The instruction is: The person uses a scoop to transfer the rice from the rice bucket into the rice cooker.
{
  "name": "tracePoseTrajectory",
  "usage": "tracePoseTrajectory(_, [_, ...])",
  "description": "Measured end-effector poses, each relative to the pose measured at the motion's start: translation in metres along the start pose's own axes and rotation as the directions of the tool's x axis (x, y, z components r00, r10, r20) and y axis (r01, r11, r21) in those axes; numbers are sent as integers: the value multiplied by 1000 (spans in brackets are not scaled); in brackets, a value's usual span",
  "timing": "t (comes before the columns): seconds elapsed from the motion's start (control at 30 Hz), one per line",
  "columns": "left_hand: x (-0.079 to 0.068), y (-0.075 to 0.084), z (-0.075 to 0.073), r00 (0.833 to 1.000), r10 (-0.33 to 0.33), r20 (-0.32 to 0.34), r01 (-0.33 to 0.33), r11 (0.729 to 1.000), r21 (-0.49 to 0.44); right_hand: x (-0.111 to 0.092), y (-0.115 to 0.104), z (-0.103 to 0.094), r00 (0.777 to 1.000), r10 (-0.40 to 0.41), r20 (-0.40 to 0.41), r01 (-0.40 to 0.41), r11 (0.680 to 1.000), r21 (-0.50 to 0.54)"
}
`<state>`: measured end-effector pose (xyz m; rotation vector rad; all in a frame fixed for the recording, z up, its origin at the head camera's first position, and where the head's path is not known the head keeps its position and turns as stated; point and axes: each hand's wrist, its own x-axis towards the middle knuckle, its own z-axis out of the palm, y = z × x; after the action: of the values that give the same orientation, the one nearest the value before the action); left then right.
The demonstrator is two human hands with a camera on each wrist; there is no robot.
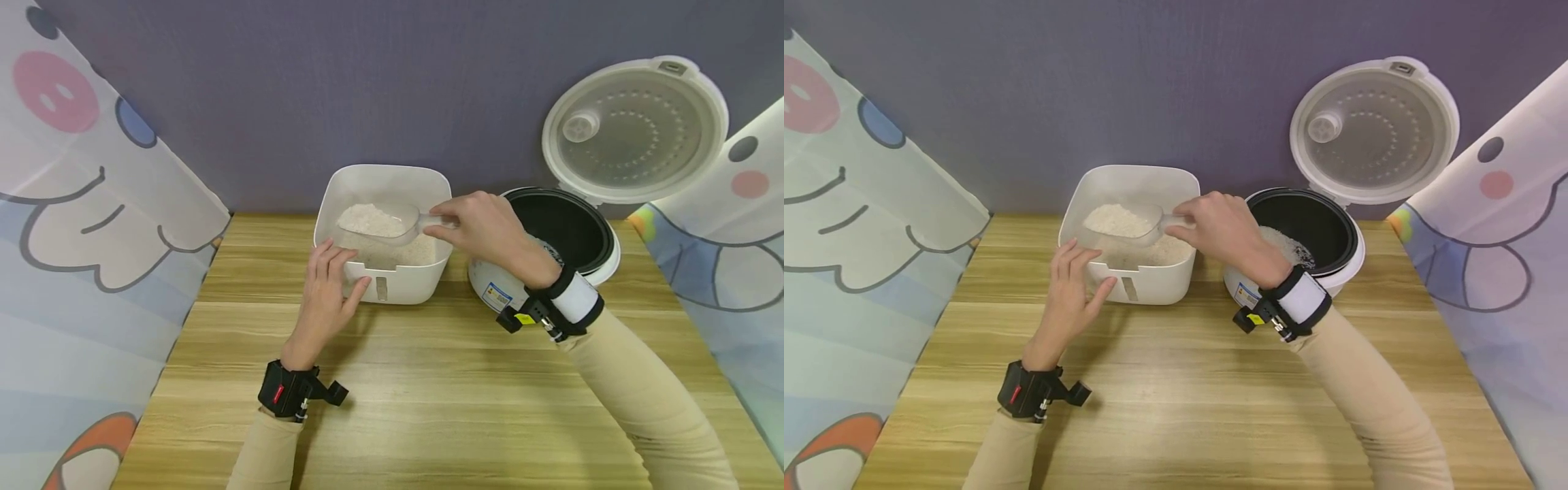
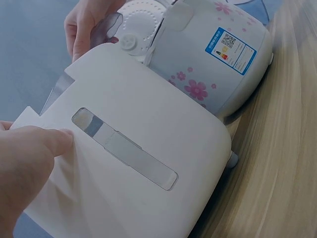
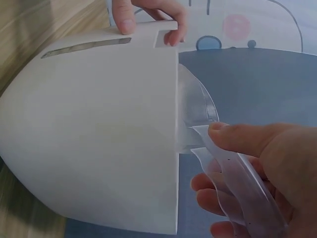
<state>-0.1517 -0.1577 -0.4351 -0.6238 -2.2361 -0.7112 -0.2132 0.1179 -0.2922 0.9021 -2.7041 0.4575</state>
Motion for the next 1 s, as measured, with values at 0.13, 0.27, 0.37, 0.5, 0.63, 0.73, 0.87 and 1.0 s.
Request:
tracePoseTrajectory(0.13, [-1, 0, 0, 1000, 3, -2, -3, 1000, 1, -5, 3, -6, 1000, 25, 11, -25, 1000, 9])
tracePoseTrajectory(0.27, [-1, 0, 0, 1000, 2, -2, -2, 1000, 5, -11, 7, -13, 999, 45, 18, -46, 999, 20])
tracePoseTrajectory(0.37, [-1, -1, 0, 1000, -1, -2, 1, 1000, 6, -15, 11, -18, 998, 61, 21, -62, 998, 19])
tracePoseTrajectory(0.5, [-1, 0, 0, 1000, 0, -3, 0, 1000, 9, -21, 16, -27, 997, 72, 12, -72, 997, 18])
tracePoseTrajectory(0.63, [0, 0, -1, 1000, 11, -12, -11, 1000, 5, -28, 19, -37, 996, 82, -20, -82, 997, 16])
tracePoseTrajectory(0.73, [1, 0, -1, 1000, 12, -13, -12, 1000, 5, -34, 23, -45, 996, 73, -50, -73, 997, -1])
tracePoseTrajectory(0.87, [0, 0, -1, 1000, 12, -10, -12, 1000, 7, -45, 31, -57, 995, 72, -63, -75, 997, -36])
tracePoseTrajectory(1.0, [0, 0, 0, 1000, 13, -12, -13, 1000, 5, -59, 43, -67, 994, 84, -71, -89, 994, -69])
